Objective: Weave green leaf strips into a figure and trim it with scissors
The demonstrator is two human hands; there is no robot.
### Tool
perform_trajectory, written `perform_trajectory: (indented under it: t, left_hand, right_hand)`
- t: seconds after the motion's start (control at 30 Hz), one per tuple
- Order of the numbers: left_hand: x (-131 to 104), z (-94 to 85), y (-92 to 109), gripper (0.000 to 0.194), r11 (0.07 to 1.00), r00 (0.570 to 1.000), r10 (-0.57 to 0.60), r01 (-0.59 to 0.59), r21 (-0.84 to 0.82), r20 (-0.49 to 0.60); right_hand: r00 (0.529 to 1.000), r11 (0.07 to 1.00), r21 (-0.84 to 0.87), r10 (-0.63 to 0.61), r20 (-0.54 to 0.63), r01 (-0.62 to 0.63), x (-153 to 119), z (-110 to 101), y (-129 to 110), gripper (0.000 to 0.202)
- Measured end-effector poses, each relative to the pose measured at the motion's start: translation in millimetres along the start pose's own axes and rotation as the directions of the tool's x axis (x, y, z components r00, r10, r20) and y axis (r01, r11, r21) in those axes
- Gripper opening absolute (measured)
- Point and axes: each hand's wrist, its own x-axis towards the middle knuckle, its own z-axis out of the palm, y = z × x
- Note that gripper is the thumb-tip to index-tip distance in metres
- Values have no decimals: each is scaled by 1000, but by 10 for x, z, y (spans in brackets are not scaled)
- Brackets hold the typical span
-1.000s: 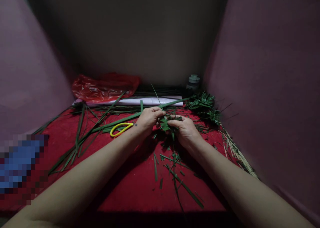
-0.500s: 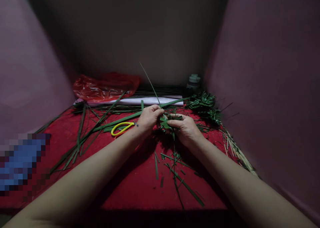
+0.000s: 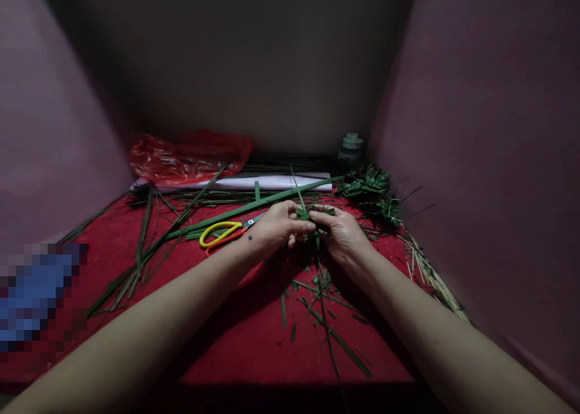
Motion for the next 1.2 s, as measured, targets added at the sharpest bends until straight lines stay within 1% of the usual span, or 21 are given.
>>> perform_trajectory:
  t: [0.1,0.23,0.37,0.43,0.53,0.6,0.83,0.93,1.0,1.13,1.2]
  left_hand:
    - [1,9,-8,25,1000,1000,-5,5,-16,-10]
    - [16,-18,-20,24,1000,1000,1,0,15,-20]
    - [10,-36,-8,20,1000,1000,-3,3,3,-17]
    - [-1,-40,13,16,1000,1000,-13,13,-27,-9]
    - [-15,-45,50,10,998,1000,-24,24,-56,3]
    - [-17,-49,68,7,998,1000,-29,29,-49,8]
    - [-17,-42,72,2,996,998,-56,56,-70,7]
    - [-38,-35,77,3,995,998,-65,65,-72,10]
    - [-50,-29,82,5,995,998,-68,68,-70,-6]
    - [-40,-21,59,11,997,997,-30,25,-69,-71]
    - [-18,-28,20,13,998,998,5,-9,-70,-61]
  right_hand:
    - [999,999,21,32,36,-33,14,-6,-11,20]
    - [997,998,38,52,54,-54,33,-21,-26,12]
    - [996,998,25,58,70,-60,38,-42,-25,13]
    - [995,999,-3,50,87,-50,29,-45,-18,19]
    - [989,998,-47,36,142,-29,6,-33,-12,35]
    - [987,998,-62,17,158,-7,-12,-15,-14,38]
    - [987,995,-99,15,159,0,-35,15,-19,40]
    - [989,995,-94,3,147,11,-16,-12,-7,36]
    - [992,996,-86,-3,125,14,-3,-29,-1,31]
    - [994,998,-66,8,112,0,3,-34,-7,29]
    - [992,999,-50,9,126,-3,-2,-30,-20,29]
